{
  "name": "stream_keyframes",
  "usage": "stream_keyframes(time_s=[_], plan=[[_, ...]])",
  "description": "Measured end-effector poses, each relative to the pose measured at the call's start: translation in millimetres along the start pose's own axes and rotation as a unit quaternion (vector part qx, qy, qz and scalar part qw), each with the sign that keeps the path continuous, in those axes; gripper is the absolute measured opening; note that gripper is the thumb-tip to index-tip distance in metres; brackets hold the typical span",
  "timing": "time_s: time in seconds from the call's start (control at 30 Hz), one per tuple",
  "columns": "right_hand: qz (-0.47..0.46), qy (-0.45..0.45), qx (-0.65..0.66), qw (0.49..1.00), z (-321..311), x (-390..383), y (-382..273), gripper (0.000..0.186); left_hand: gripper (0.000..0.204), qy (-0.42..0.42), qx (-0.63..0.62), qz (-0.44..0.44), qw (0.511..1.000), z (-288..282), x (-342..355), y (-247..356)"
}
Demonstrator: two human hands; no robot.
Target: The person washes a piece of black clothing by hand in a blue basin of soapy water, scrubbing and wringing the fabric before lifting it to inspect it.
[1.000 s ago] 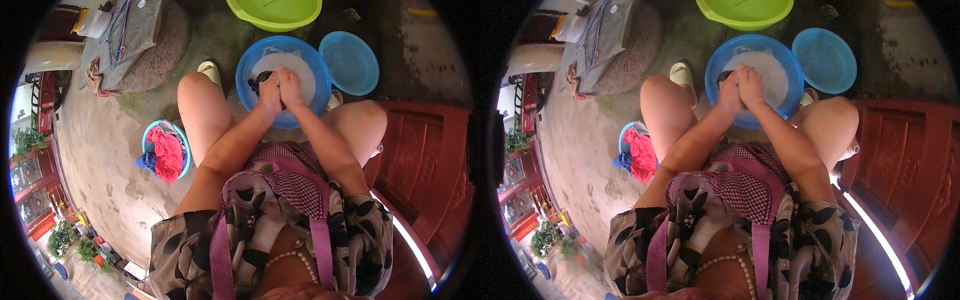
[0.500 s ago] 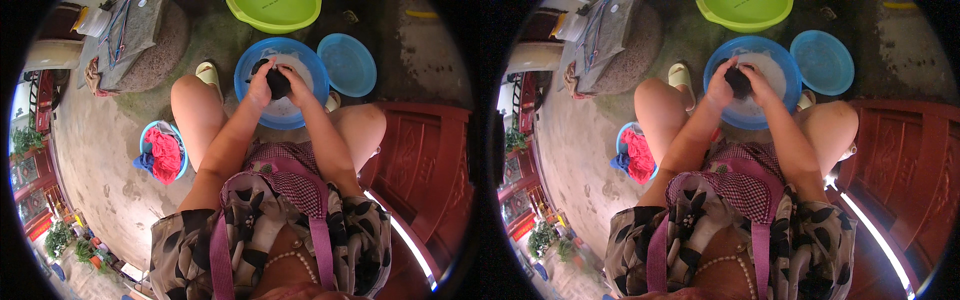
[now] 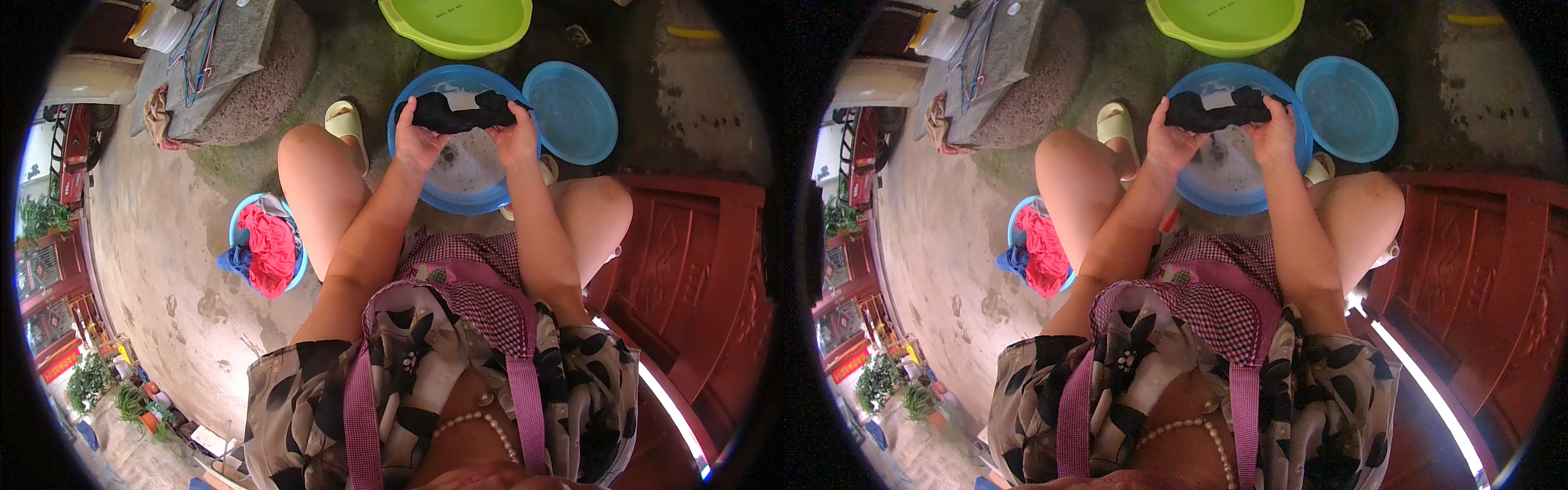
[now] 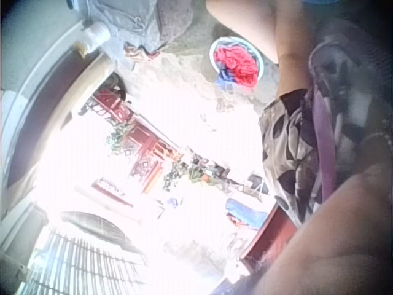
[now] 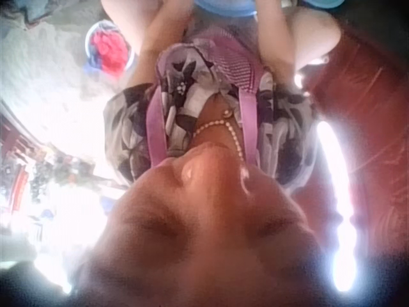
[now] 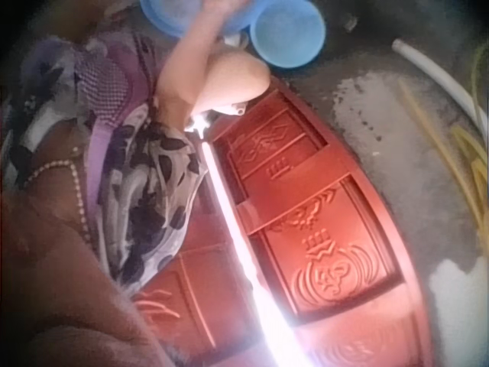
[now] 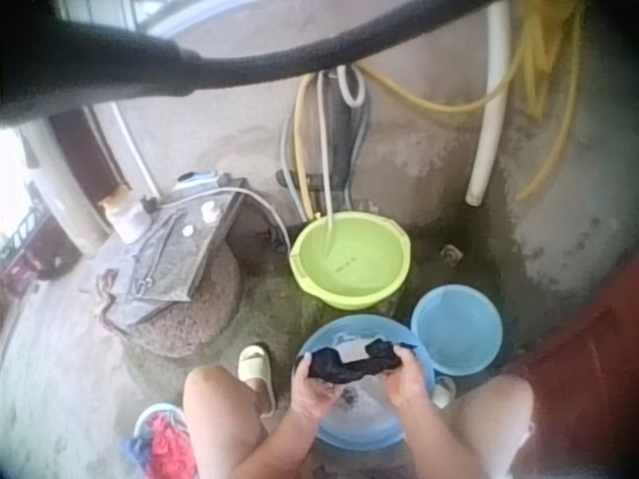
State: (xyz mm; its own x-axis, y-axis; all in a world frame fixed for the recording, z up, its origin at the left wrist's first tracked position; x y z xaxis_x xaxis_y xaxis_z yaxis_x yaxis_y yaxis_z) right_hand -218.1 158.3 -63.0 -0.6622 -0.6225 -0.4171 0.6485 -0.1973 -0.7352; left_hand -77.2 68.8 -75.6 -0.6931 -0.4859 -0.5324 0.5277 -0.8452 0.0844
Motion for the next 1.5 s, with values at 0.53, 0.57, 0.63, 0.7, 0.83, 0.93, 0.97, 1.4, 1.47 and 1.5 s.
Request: stream_keyframes(time_s=[0.53,0.57,0.63,0.7,0.83,0.93,0.97,1.4,1.47,1.5], plan=[[-0.097,0.107,0.050,0.988,-11,-10,-31,0.029,0.028,0.126,0.069,0.030,0.989,-36,13,4],[-0.114,0.092,0.053,0.988,-9,-11,-35,0.027,0.028,0.127,0.068,0.030,0.989,-43,18,3],[-0.123,0.087,0.050,0.987,-4,-13,-36,0.026,0.025,0.069,0.059,0.113,0.989,-55,30,20],[-0.136,0.086,0.048,0.986,-6,-12,-39,0.024,0.020,0.047,0.008,0.115,0.992,-54,34,19],[-0.100,0.064,0.051,0.992,-21,1,-26,0.029,0.035,0.026,-0.074,0.112,0.991,-32,26,14],[-0.078,0.092,0.042,0.992,-23,-1,-19,0.037,0.045,-0.029,-0.118,0.053,0.991,-13,14,9],[-0.065,0.121,0.032,0.990,-25,-3,-16,0.043,0.045,-0.030,-0.117,0.054,0.991,-13,13,10],[0.030,0.036,-0.316,0.948,-22,6,13,0.033,0.051,-0.113,-0.094,-0.009,0.989,9,4,0],[0.072,-0.046,-0.307,0.948,-13,5,31,0.037,0.051,-0.109,-0.072,0.001,0.991,8,7,0],[0.041,-0.079,-0.393,0.915,-6,4,34,0.037,0.051,-0.113,-0.056,0.002,0.992,11,7,1]])
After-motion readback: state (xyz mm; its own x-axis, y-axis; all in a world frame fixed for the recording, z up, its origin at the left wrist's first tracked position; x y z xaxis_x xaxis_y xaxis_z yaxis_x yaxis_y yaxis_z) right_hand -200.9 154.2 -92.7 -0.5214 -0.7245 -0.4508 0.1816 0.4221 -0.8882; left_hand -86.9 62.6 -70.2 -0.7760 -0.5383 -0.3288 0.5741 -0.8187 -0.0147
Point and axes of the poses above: each hand's wrist, its own x-axis towards the middle knuckle, its own z-axis out of the palm, y = z × x, the point moved 9 cm from there along x, towards the middle knuckle, and after that the axes turned 12 degrees about -x, right-handed, at the moved point
